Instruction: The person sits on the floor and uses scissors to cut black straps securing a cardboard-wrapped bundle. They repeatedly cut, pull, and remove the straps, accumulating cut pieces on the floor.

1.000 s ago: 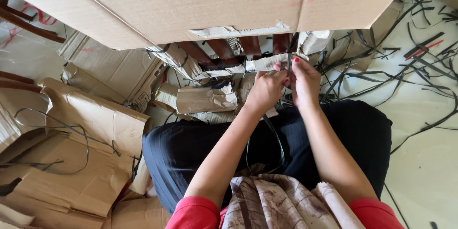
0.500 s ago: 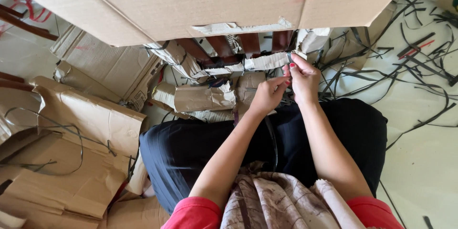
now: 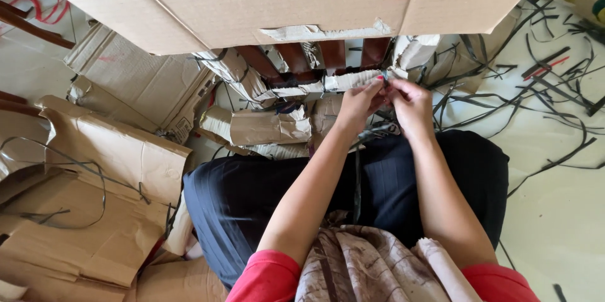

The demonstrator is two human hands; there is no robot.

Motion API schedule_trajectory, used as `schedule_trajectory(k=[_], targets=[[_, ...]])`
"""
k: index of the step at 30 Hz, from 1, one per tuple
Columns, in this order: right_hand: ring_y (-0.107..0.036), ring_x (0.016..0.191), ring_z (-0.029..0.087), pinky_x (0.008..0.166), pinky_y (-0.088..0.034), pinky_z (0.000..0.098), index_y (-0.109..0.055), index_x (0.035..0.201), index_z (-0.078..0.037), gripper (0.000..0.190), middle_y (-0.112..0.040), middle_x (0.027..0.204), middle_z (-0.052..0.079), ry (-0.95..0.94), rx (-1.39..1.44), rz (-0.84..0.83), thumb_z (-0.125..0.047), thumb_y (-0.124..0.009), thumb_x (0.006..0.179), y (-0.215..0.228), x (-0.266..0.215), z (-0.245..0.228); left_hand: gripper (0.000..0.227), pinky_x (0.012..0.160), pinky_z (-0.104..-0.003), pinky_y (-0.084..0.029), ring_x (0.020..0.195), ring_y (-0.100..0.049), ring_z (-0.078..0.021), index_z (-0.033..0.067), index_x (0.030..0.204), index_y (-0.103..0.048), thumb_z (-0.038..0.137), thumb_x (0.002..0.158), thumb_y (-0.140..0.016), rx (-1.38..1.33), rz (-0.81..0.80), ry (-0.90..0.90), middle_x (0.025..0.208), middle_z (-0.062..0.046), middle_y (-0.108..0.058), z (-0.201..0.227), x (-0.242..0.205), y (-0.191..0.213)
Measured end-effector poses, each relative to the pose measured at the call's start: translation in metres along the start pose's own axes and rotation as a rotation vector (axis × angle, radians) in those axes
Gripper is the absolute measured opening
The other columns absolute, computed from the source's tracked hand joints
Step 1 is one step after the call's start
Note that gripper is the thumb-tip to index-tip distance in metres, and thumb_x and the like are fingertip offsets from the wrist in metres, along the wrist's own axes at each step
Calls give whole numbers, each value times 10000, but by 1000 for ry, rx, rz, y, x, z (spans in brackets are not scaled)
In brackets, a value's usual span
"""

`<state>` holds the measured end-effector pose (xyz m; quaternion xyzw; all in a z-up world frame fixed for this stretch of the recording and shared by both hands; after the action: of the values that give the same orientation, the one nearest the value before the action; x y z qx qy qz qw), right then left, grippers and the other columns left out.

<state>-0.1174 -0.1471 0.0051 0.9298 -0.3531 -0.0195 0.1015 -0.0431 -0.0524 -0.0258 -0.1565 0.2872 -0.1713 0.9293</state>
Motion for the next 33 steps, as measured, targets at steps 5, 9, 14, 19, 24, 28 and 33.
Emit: schedule_trajectory(k=[5, 9, 14, 19, 24, 28, 33], targets=[[-730, 850, 206, 815, -562, 343, -825, 1063, -181, 254, -765, 928, 49, 176, -165, -77, -14, -771, 880, 24, -12, -6, 452, 845, -460, -588, 847, -738, -282, -85, 1067, -727, 311, 877, -837, 36, -93, -24, 851, -205, -729, 0, 11, -2], [-703, 1064, 287, 1000, -522, 438, -812, 1101, -199, 336, -762, 1062, 45, 209, -168, -149, 31, -635, 931, 24, -16, -14, 323, 761, -440, -618, 837, -764, -314, -42, 1070, -761, 268, 977, -756, 257, -131, -192, 834, -222, -754, -12, 29, 10], [-709, 993, 336, 917, -552, 460, -812, 1076, -147, 310, -759, 1019, 82, 386, -237, -85, 69, -722, 873, 21, -12, -17, 375, 796, -522, -600, 893, -743, -351, -42, 1065, -752, 255, 860, -852, 78, -8, -74, 885, -254, -720, 5, 14, -3], [-732, 919, 345, 823, -577, 435, -803, 959, -80, 172, -764, 955, 113, 641, -260, 55, 75, -760, 898, 16, -8, 1, 345, 701, -543, -605, 719, -740, -369, -45, 973, -755, 179, 759, -908, -106, 91, -4, 751, -218, -655, -7, 26, -3], [-726, 940, 379, 838, -564, 454, -780, 1003, -36, 99, -764, 986, 132, 645, -123, 67, 23, -702, 986, 27, -7, 8, 383, 887, -609, -571, 1004, -709, -442, -77, 1153, -697, 148, 871, -825, -186, -18, 45, 1003, -324, -685, 0, 10, -9], [-729, 936, 390, 840, -566, 444, -773, 907, -31, 164, -773, 975, 144, 670, -245, 51, 104, -681, 920, 35, -11, -1, 277, 837, -573, -598, 894, -755, -369, -29, 970, -762, 128, 785, -895, -156, -51, 57, 902, -238, -738, 3, 11, -5], [-730, 894, 353, 814, -576, 441, -753, 840, -78, 227, -771, 952, 96, 705, -360, -32, 129, -680, 895, 39, -13, -18, 215, 750, -457, -652, 747, -757, -302, -23, 845, -700, 50, 757, -882, -75, -95, 83, 768, -153, -714, -1, 18, 8]])
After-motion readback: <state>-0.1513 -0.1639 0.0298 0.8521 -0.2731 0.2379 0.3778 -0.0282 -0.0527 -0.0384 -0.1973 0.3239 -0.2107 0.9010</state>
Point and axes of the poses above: each hand's wrist, its own x-axis towards the middle knuckle, its own y-axis out of the back of the hand, z = x × y, the point moved 3 cm from there along x, towards the middle knuckle
